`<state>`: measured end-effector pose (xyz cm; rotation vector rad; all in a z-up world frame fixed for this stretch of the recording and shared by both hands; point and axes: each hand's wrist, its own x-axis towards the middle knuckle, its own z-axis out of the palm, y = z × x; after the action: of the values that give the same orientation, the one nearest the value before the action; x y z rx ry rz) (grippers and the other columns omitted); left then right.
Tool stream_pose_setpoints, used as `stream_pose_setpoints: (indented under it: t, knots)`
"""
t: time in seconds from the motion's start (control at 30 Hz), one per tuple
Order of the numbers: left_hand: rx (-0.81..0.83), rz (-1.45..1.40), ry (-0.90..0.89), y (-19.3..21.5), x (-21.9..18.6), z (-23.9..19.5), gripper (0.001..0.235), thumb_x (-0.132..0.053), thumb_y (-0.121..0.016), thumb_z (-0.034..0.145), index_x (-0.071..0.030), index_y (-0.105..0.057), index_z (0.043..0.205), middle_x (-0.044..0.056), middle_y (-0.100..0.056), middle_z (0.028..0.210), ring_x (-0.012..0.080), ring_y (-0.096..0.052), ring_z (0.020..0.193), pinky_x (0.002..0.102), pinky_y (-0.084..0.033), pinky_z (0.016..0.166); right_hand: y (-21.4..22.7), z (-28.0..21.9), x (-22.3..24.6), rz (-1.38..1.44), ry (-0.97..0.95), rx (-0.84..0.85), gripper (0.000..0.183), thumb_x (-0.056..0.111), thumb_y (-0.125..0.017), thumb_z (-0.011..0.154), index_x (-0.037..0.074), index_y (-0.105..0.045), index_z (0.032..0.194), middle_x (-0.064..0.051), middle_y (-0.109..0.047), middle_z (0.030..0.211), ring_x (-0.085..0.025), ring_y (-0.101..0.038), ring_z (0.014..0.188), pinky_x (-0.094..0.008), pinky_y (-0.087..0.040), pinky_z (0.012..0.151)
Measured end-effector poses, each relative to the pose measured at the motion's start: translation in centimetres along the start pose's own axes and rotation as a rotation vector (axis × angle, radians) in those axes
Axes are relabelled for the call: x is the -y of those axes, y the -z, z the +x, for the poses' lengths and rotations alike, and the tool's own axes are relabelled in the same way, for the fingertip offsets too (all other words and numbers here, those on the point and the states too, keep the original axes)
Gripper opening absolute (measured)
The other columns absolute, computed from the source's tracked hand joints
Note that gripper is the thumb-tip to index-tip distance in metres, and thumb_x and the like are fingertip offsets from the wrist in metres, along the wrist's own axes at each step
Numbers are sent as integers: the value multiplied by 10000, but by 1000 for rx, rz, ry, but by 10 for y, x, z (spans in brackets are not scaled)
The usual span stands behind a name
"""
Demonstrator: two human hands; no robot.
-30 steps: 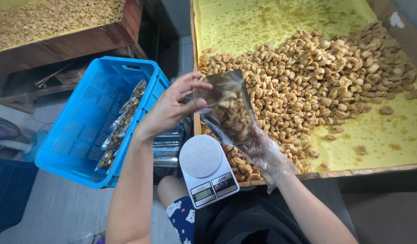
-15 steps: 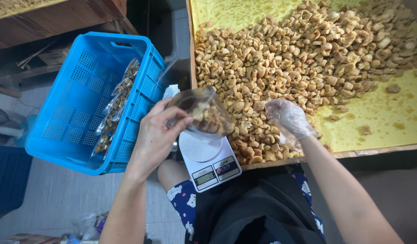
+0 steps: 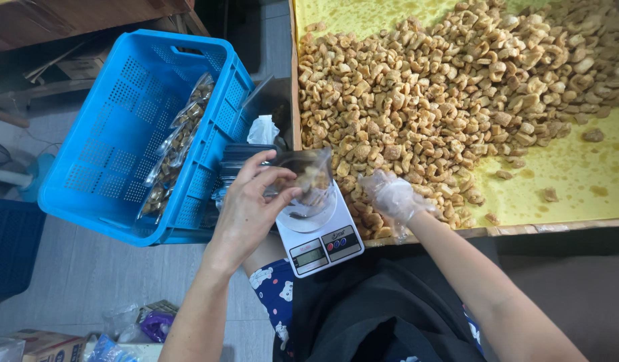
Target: The person places pieces of fried food into a silver pouch by hand, weighs the pouch on a digital scale, and adjusts the contents by adding or removing pieces until a target weight is reached.
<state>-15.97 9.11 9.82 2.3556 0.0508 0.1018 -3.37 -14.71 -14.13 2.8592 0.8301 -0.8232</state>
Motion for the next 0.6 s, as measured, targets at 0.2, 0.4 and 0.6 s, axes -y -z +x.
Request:
stream_pose_setpoints:
  t: [0.2,0.4,0.6]
  knots:
    - [65,-37,-63,2,2,-6,333,-234,-802,842,-99,-749,1141,147,-520,1472,271,-646,1217,313,-640,784,3,-19,-14,-125,138,-130,512,186,-697,857,96,-625,1356,-43,-647,1320,-176,-633,1109,-283,-511,1007]
    - [71,-145,-61,18,-4,-19,462,-166,-778,844,-152,-677,1294,122,-448,1544,250,-587,1308,307,-634,745,121,-101,-10,1234,79,-292,288,143,-734,867,162,-767,1152,-38,-791,1100,-116,-708,991,-268,-570,916]
    - [-18,-123,-72,36,-13,-25,554,-151,-787,837,-186,-621,1364,97,-448,1563,227,-586,1314,277,-628,772,239,-166,38,923,577,-391,328,153,-793,832,158,-733,1154,-8,-756,1238,-138,-724,1098,-293,-587,954]
